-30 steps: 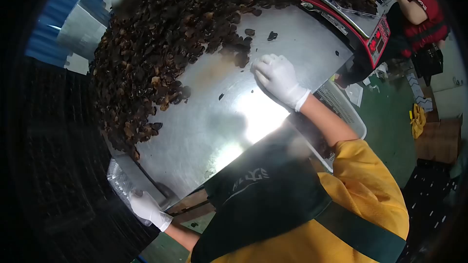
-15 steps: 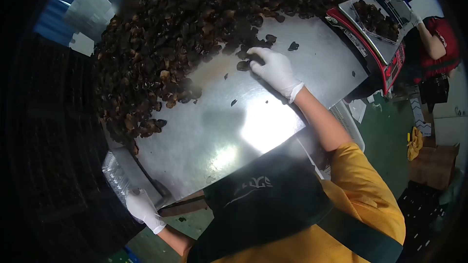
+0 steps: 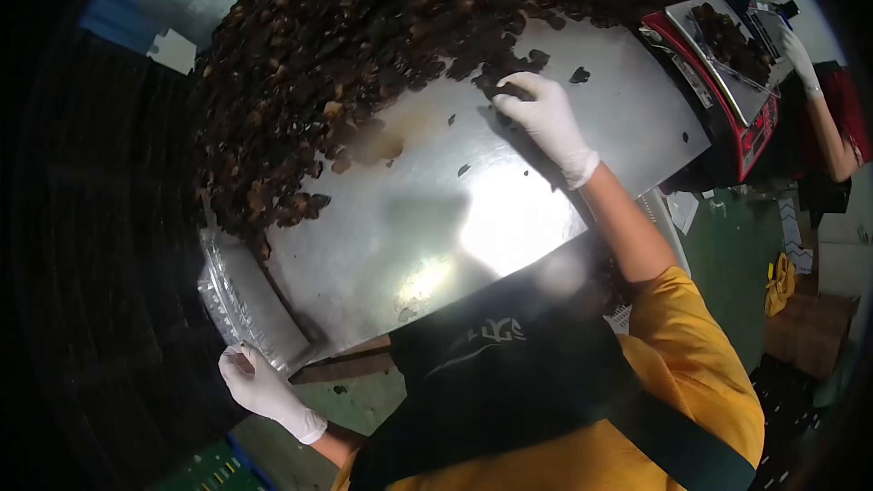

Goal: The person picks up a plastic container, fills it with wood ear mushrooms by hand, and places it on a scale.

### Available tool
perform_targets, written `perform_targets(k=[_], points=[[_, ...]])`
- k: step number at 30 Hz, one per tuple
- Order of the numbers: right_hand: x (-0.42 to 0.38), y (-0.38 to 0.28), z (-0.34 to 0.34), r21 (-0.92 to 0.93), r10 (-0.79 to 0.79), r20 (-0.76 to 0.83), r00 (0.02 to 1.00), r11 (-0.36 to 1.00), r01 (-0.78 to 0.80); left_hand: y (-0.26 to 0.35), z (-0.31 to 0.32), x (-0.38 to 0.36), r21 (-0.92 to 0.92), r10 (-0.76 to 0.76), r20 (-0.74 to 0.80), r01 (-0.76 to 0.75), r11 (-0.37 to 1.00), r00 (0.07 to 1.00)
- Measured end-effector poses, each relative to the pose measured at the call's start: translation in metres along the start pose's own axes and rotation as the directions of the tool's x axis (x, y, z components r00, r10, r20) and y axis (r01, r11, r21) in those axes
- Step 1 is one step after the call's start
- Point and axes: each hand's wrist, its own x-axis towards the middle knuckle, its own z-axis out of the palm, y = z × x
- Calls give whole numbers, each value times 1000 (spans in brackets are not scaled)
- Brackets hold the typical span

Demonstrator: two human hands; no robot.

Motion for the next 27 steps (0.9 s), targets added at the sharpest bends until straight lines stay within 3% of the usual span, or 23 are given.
perform_targets(k=[1, 3, 5, 6, 7, 8, 10, 11, 13, 14, 16, 17, 19, 21, 22, 23, 25, 26, 27], points=[[-1, -1, -4, -38, -29, 41, 999, 999, 31, 10, -4, -8, 9, -5, -4, 5, 1000, 1000], [-21, -17, 8, 80, -80, 36, 996, 994, 77, 31, -6, -23, -326, 259, 54, -229, 917, 964], [-56, -55, 28, 94, -24, 150, 988, 996, 10, 42, 6, -37, -343, 651, 216, -567, 748, 728], [-62, -52, 36, -76, -241, 196, 951, 963, 259, 43, 14, -51, -397, 685, 333, -563, 725, 648], [-68, -54, 45, -144, -442, 294, 847, 856, 497, 41, 24, -63, -451, 712, 437, -552, 702, 549], [-70, -55, 52, -222, -511, 427, 746, 740, 634, 35, 34, -73, -450, 714, 436, -554, 700, 548], [-79, -28, 73, -176, -514, 569, 642, 686, 706, 19, 50, -88, -505, 811, 419, -637, 582, 409], [-82, -11, 85, -173, -570, 608, 552, 584, 793, 15, 52, -89, -514, 819, 412, -640, 571, 399], [-96, -4, 92, -414, -406, 724, 558, 391, 822, 5, 55, -91, -555, 819, 406, -602, 574, 406], [-94, -8, 88, -424, -403, 719, 566, 390, 817, -1, 57, -91, -563, 824, 402, -602, 566, 399], [-81, -22, 76, -380, -245, 610, 754, 744, 549, -14, 57, -89, -518, 806, 359, -618, 592, 471], [-69, -17, 73, -389, -241, 603, 760, 743, 544, -19, 56, -88, -526, 811, 357, -617, 585, 464], [-40, 10, 71, -718, -357, 400, 844, 451, 531, -27, 56, -87, -489, 806, 328, -641, 592, 494], [-19, 54, 83, -839, -556, 393, 732, 109, 533, -28, 58, -83, -534, 827, 296, -635, 558, 478], [-14, 57, 88, -864, -562, 398, 725, 35, 502, -28, 58, -81, -516, 825, 290, -647, 562, 486], [-12, 59, 84, -869, -558, 390, 732, 39, 493, -29, 57, -80, -495, 819, 290, -655, 571, 495], [-7, 57, 76, -934, -374, 328, 868, 9, 357, -30, 59, -79, -473, 811, 296, -660, 584, 505], [-4, 59, 63, -953, -417, 283, 864, -17, 304, -32, 60, -78, -446, 803, 299, -669, 595, 515], [-3, 54, 38, -949, -440, 210, 873, 124, 290, -33, 61, -77, -451, 809, 298, -672, 587, 507]])
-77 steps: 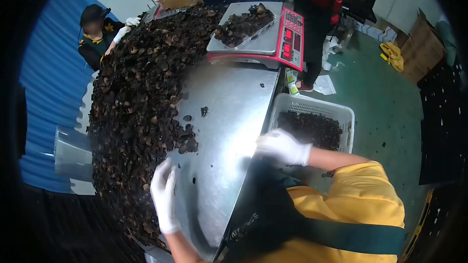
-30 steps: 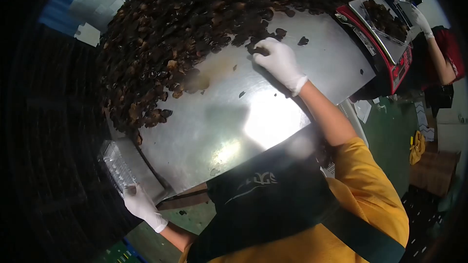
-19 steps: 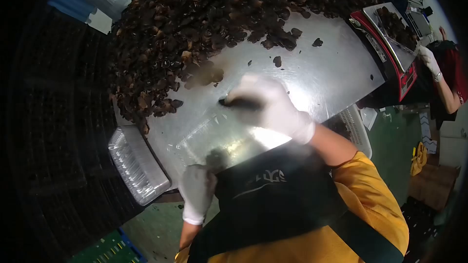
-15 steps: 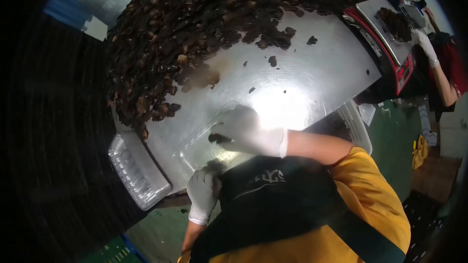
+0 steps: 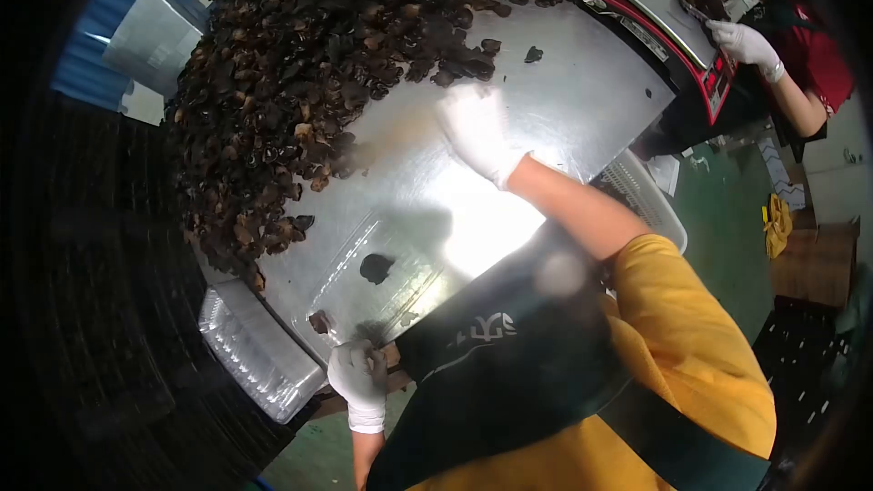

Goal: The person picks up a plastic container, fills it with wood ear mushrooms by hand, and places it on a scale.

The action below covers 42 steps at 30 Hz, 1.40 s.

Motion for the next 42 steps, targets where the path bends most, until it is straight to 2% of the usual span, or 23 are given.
perform_targets(k=[1, 2, 3, 4, 5, 6, 8, 9, 11, 13, 15, 18, 19, 20, 23, 27, 29, 31, 34, 36, 38, 40, 42], points=[[-9, 19, -14, -107, 100, -79, 992, 988, -108, -2, 0, 1, -11, 34, 0, -34, 999, 999], [-20, 42, -43, -124, 200, 89, 976, 974, -189, -2, 2, 4, -24, 65, -9, -65, 998, 998], [-41, 70, -56, -194, 265, 107, 958, 951, -241, 0, 4, 9, -33, 88, -16, -88, 996, 996], [-73, 100, -60, -249, 239, -45, 970, 938, -242, 1, 7, 12, -41, 89, -26, -90, 995, 996], [-102, 125, -75, -408, 249, -75, 966, 876, -257, 3, 12, 16, -74, 108, -26, -109, 991, 994], [-125, 144, -101, -481, 374, 72, 925, 825, -296, 6, 17, 20, -106, 123, -29, -125, 986, 992], [-158, 179, -124, -622, 548, 63, 834, 675, -396, 15, 22, 34, -131, 143, -4, -142, 981, 990], [-151, 179, -128, -621, 542, 64, 838, 679, -392, 20, 24, 42, -152, 173, 32, -166, 974, 984], [-134, 167, -136, -408, 358, -49, 932, 845, -346, 28, 26, 57, -167, 215, 73, -200, 965, 974], [-81, 124, -129, -127, 317, 17, 948, 941, -312, 33, 28, 66, -172, 270, 162, -243, 955, 949], [-24, 88, -112, 170, 109, -86, 990, 981, -94, 38, 30, 68, -171, 275, 211, -242, 955, 938], [50, 80, -41, 205, 18, -170, 985, 979, 17, 45, 24, 72, -228, 276, 242, -222, 948, 930], [69, 73, -28, 342, 90, -56, 994, 937, -65, 48, 19, 75, -288, 276, 223, -207, 935, 935], [81, 73, 1, 351, 54, -88, 995, 936, -20, 52, 16, 77, -282, 273, 223, -206, 937, 936], [77, 36, 2, 291, -226, -21, 974, 930, 222, 54, 9, 79, -271, 218, 267, -144, 952, 939], [26, 16, -3, 278, -530, -37, 847, 809, 518, 51, 4, 91, -304, 161, 281, -72, 950, 946], [15, 26, -8, 385, -529, -11, 849, 781, 491, 50, 6, 106, -275, 171, 165, -121, 954, 971], [9, 37, -21, 566, -463, 9, 887, 733, 377, 49, 4, 127, -273, 171, 162, -122, 954, 972], [12, 59, -51, 486, -405, -133, 905, 769, 415, 49, 1, 168, -280, 174, 180, -119, 953, 968], [12, 69, -57, 433, -207, -172, 963, 862, 263, 48, 5, 194, -312, 149, 216, -76, 947, 965], [12, 81, -54, 469, -42, -104, 994, 879, 86, 47, 16, 217, -308, 145, 201, -78, 948, 969], [8, 82, -53, 452, 5, -102, 995, 891, 41, 43, 35, 237, -320, 106, 171, -46, 946, 980], [7, 78, -51, 513, 112, 90, 990, 847, -142, 42, 44, 256, -350, 146, 152, -85, 933, 978]])
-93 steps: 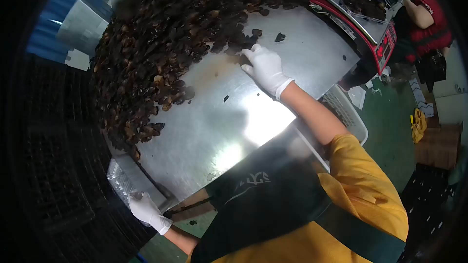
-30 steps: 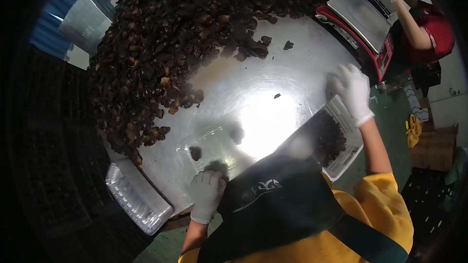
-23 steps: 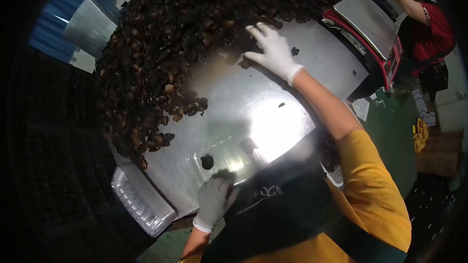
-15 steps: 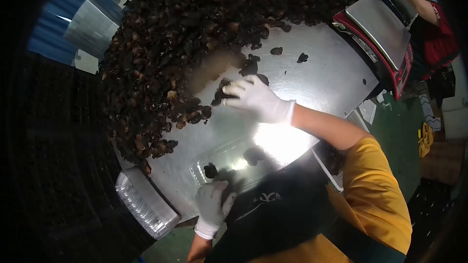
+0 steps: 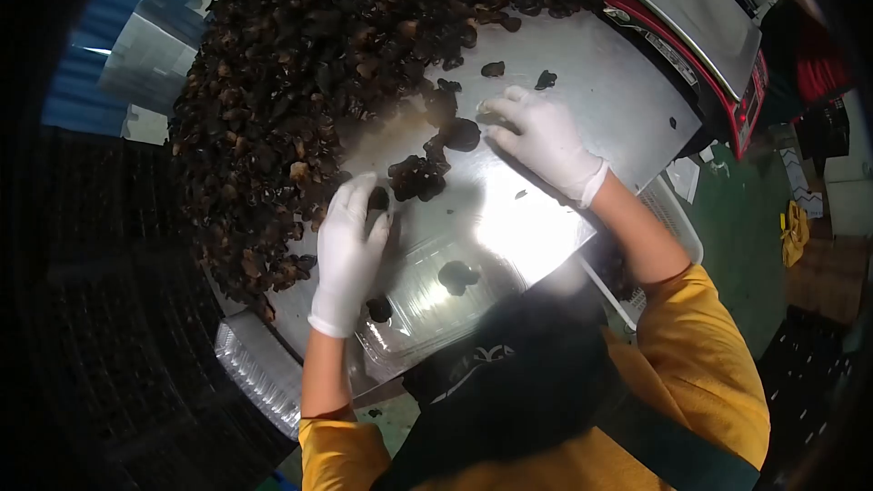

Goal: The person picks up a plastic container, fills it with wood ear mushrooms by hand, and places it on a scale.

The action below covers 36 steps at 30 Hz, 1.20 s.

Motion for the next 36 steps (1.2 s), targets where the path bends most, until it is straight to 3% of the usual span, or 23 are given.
perform_targets(k=[2, 4, 6, 8, 10, 11, 12, 14, 16, 17, 22, 24, 25, 28, 29, 30, 31, 32, 34, 36], points=[[1, -11, 3, -15, 3, 25, 1000, 1000, -3, -4, 10, 16, 6, 13, 33, -13, 1000, 999], [6, -22, 5, -53, 43, 211, 977, 998, -33, -4, 19, 28, 13, 19, 63, -20, 1000, 998], [7, -16, 22, -74, -5, 205, 979, 997, 20, 0, 29, 36, 66, -2, 182, -10, 998, 983], [9, -14, 36, -248, -27, 135, 990, 967, 61, 2, 37, 39, 59, 42, 152, -52, 997, 987], [11, -11, 35, -215, -34, 91, 995, 975, 53, 5, 39, 43, 133, -55, 194, 29, 991, 979], [11, -14, 30, -108, 49, 68, 996, 993, -41, -5, 51, 41, 186, -6, 84, -10, 983, 996], [9, -17, 25, 2, 136, 57, 989, 991, -136, -10, 54, 40, 186, -5, 84, -11, 982, 996], [2, -16, 23, 59, 154, 8, 988, 986, -154, -18, 56, 37, 151, -17, 74, 5, 988, 997], [-3, 0, 35, 515, 248, 89, 965, 817, -258, -23, 60, 34, 125, -5, 9, 4, 992, 1000], [-5, 0, 36, 598, 269, 156, 950, 740, -308, -26, 61, 33, 78, 16, -51, -12, 997, 999], [0, -12, 29, 551, 289, 120, 950, 776, -306, 3, 20, 22, -112, -27, -180, 7, 994, 983], [-3, -23, 21, 695, 303, 129, 944, 651, -304, 19, -2, -1, -135, -15, -159, -7, 991, 987], [-6, -38, 4, 671, 288, 235, 928, 643, -369, 23, -8, -15, -112, 3, -105, -15, 994, 994], [-28, -55, -10, 545, 30, 326, 945, 811, -214, 31, -9, -56, -160, 9, 83, 5, 987, 997], [-35, -59, -8, 506, -105, 333, 937, 859, -83, 35, -7, -67, -222, -81, 183, 121, 967, 980], [-43, -63, -6, 466, -239, 348, 907, 883, 54, 35, -5, -74, -222, -82, 185, 123, 967, 979], [-53, -71, 0, 454, -240, 353, 904, 889, 59, 32, 0, -80, -166, -57, 210, 93, 982, 976], [-58, -72, 6, 353, -383, 315, 868, 897, 267, 33, 1, -80, -111, -33, 236, 61, 992, 971], [-62, -84, 6, 119, -379, 387, 840, 924, 362, 38, -9, -77, -125, -77, 292, 118, 985, 953], [-54, -74, 6, 266, -333, 279, 901, 928, 261, 35, -13, -66, -138, -24, 171, 48, 989, 985]])
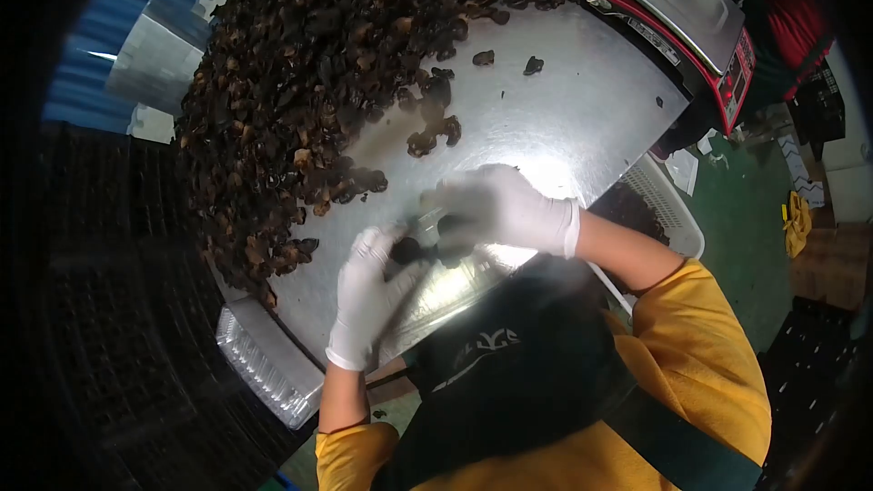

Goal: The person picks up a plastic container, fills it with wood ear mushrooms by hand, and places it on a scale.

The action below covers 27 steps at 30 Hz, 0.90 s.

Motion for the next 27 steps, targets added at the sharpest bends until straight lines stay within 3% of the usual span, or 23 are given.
perform_targets(k=[1, 2, 3, 4, 5, 6, 8, 9, 12, 14, 16, 17, 18, 20, 23, 24, 27], points=[[6, 20, 1, -71, -69, -124, 990, 996, 61, 8, -7, 11, -11, -54, -2, 54, 998, 999], [19, 15, -4, -261, 57, -188, 980, 960, -106, -6, -1, 24, 58, 61, -111, -55, 997, 992], [33, 24, -6, -321, 54, -293, 955, 935, -151, -16, 6, 41, 85, 120, -219, -104, 991, 968], [43, 43, -3, -324, 47, -298, 954, 934, -148, -16, 7, 59, 117, 90, -193, -68, 991, 977], [51, 67, 6, -414, 48, -283, 958, 895, -167, -22, 16, 79, 208, 171, -258, -118, 971, 951], [56, 78, 9, -500, 50, -270, 962, 846, -185, -26, 23, 97, 261, 125, -199, -71, 963, 972], [50, 77, 2, -474, 25, -283, 959, 865, -162, -37, 36, 124, 324, 16, -65, 6, 946, 998], [41, 75, -3, -442, 9, -288, 958, 886, -141, -46, 44, 131, 306, 60, -107, -24, 952, 992], [-19, 28, -60, -459, 239, -114, 964, 848, -265, -44, 37, 125, 223, 79, -169, -39, 974, 982], [-56, -4, -112, -411, 336, 213, 917, 882, -228, -27, 18, 101, 130, 5, -152, 15, 991, 988], [-76, -16, -139, -389, 452, 275, 849, 859, -332, -10, -4, 70, 8, 3, -107, -2, 1000, 994], [-73, -16, -144, -360, 426, 254, 868, 875, -324, 4, -16, 58, -66, -144, 8, 144, 987, 990], [-68, -7, -140, -357, 428, 252, 868, 875, -328, 1, -13, 45, -64, -142, 12, 143, 988, 990], [-46, 25, -118, -245, 357, 41, 933, 909, -337, -12, -9, 26, 26, 28, 148, -32, 999, 989], [19, 66, -70, -263, 291, -136, 947, 911, -318, -8, -4, 15, -49, -5, 232, 17, 999, 973], [42, 71, -56, -305, 244, -191, 951, 906, -294, -7, -5, 16, -43, -9, 232, 19, 999, 973], [84, 95, -29, -441, 272, -148, 951, 843, -310, -2, -10, 23, -8, -33, 148, 35, 999, 988]])
